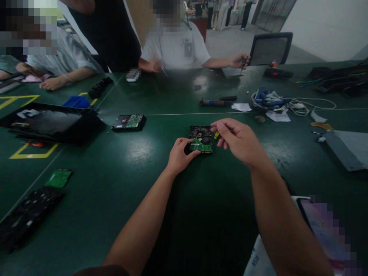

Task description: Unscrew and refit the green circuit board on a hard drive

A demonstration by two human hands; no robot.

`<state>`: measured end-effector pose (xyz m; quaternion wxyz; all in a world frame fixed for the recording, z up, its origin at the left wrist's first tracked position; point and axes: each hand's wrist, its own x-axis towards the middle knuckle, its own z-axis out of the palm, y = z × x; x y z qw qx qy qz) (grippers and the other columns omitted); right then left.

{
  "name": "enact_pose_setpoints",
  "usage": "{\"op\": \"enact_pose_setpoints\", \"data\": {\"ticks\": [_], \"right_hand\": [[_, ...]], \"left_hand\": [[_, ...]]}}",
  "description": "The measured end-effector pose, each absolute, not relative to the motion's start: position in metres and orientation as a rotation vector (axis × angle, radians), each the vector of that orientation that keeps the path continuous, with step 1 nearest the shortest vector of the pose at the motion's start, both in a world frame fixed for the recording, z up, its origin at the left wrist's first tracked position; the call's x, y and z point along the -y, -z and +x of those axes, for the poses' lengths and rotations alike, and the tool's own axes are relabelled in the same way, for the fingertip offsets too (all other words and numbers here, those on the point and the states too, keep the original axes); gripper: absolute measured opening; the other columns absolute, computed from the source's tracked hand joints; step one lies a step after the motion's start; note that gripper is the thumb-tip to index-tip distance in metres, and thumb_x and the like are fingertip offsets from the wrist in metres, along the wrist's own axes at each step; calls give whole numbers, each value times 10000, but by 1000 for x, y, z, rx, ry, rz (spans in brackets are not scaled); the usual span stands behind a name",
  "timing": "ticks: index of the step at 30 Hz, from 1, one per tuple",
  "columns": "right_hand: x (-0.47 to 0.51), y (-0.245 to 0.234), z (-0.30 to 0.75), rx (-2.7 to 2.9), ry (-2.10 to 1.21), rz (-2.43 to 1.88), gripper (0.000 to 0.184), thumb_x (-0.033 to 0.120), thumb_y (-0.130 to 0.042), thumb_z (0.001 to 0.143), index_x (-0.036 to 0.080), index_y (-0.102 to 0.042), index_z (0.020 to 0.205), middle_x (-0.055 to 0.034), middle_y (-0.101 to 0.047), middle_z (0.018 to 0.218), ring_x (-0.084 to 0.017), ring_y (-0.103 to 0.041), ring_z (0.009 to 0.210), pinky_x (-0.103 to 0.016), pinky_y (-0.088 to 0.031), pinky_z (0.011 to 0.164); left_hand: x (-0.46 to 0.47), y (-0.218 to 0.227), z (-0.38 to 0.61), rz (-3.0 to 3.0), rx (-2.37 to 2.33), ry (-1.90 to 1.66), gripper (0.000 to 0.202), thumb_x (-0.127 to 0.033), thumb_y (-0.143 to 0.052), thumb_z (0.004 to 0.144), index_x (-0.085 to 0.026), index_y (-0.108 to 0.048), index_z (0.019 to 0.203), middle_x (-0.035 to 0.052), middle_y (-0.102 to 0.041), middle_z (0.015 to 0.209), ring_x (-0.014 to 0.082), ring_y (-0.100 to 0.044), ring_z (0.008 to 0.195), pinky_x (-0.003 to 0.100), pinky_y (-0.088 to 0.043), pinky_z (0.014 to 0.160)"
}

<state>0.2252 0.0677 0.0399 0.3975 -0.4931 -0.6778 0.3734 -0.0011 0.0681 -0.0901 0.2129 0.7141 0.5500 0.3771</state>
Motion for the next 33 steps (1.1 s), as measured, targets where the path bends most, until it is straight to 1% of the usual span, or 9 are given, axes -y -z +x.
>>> {"op": "enact_pose_setpoints", "data": {"ticks": [6,11,14,16,19,23,27,31,33], "right_hand": [[-66,-42,223,1696,-1056,-1198,369,512,-551,1027,214,-714,1172,-24,-694,750,-163,-658,641,-320,-525,605],[-67,-41,227,1754,-761,-1330,257,471,-685,940,220,-730,970,-38,-725,856,-171,-643,735,-324,-476,660],[-68,-40,228,1713,-700,-1419,214,425,-698,916,213,-714,936,-31,-708,814,-158,-604,681,-315,-438,624],[-68,-41,228,1719,-710,-1411,208,414,-659,943,214,-716,956,-34,-716,854,-141,-585,656,-308,-428,609],[-67,-43,226,1750,-773,-1347,306,472,-558,1015,220,-731,1012,-43,-732,921,-121,-583,634,-301,-443,605],[-67,-39,225,1742,-880,-1288,432,569,-489,1042,225,-733,1135,-35,-701,811,-137,-617,633,-298,-477,594],[-70,-35,227,1718,-915,-1253,427,547,-491,1047,247,-699,1269,-23,-691,783,-152,-634,643,-318,-508,620],[-71,-35,228,1754,-726,-1270,285,467,-613,996,252,-749,1123,-46,-738,947,-178,-664,801,-338,-512,716],[-71,-35,229,1728,-678,-1308,245,457,-675,952,231,-741,1021,-49,-742,955,-184,-660,812,-337,-501,711]], "left_hand": [[-68,90,-1,1985,-1511,-1056,465,-392,-842,853,-260,-684,1270,75,-623,1243,251,-641,1161,441,-550,1031],[-67,88,-1,1985,-1524,-1044,465,-402,-835,860,-262,-684,1276,76,-622,1251,246,-643,1150,434,-556,1014],[-67,87,-1,1991,-1521,-1036,467,-408,-830,864,-259,-682,1280,77,-621,1256,249,-640,1157,432,-560,1010],[-67,87,-2,1997,-1522,-1037,471,-411,-832,862,-258,-680,1281,77,-622,1251,249,-640,1155,433,-560,1010],[-68,89,-2,2000,-1521,-1047,473,-409,-836,858,-257,-681,1279,75,-623,1246,245,-639,1153,429,-557,1016],[-69,91,-2,2007,-1517,-1055,466,-404,-839,855,-258,-683,1269,74,-622,1242,245,-639,1153,422,-557,1013],[-68,91,-2,1995,-1519,-1063,463,-401,-840,853,-261,-681,1265,73,-621,1245,246,-642,1152,424,-557,1010],[-67,89,-2,1984,-1519,-1042,467,-407,-835,858,-265,-681,1275,74,-619,1261,251,-639,1162,430,-558,1006],[-66,87,-2,1983,-1525,-1034,467,-408,-834,859,-265,-681,1276,75,-618,1264,253,-639,1163,434,-557,1009]]}}
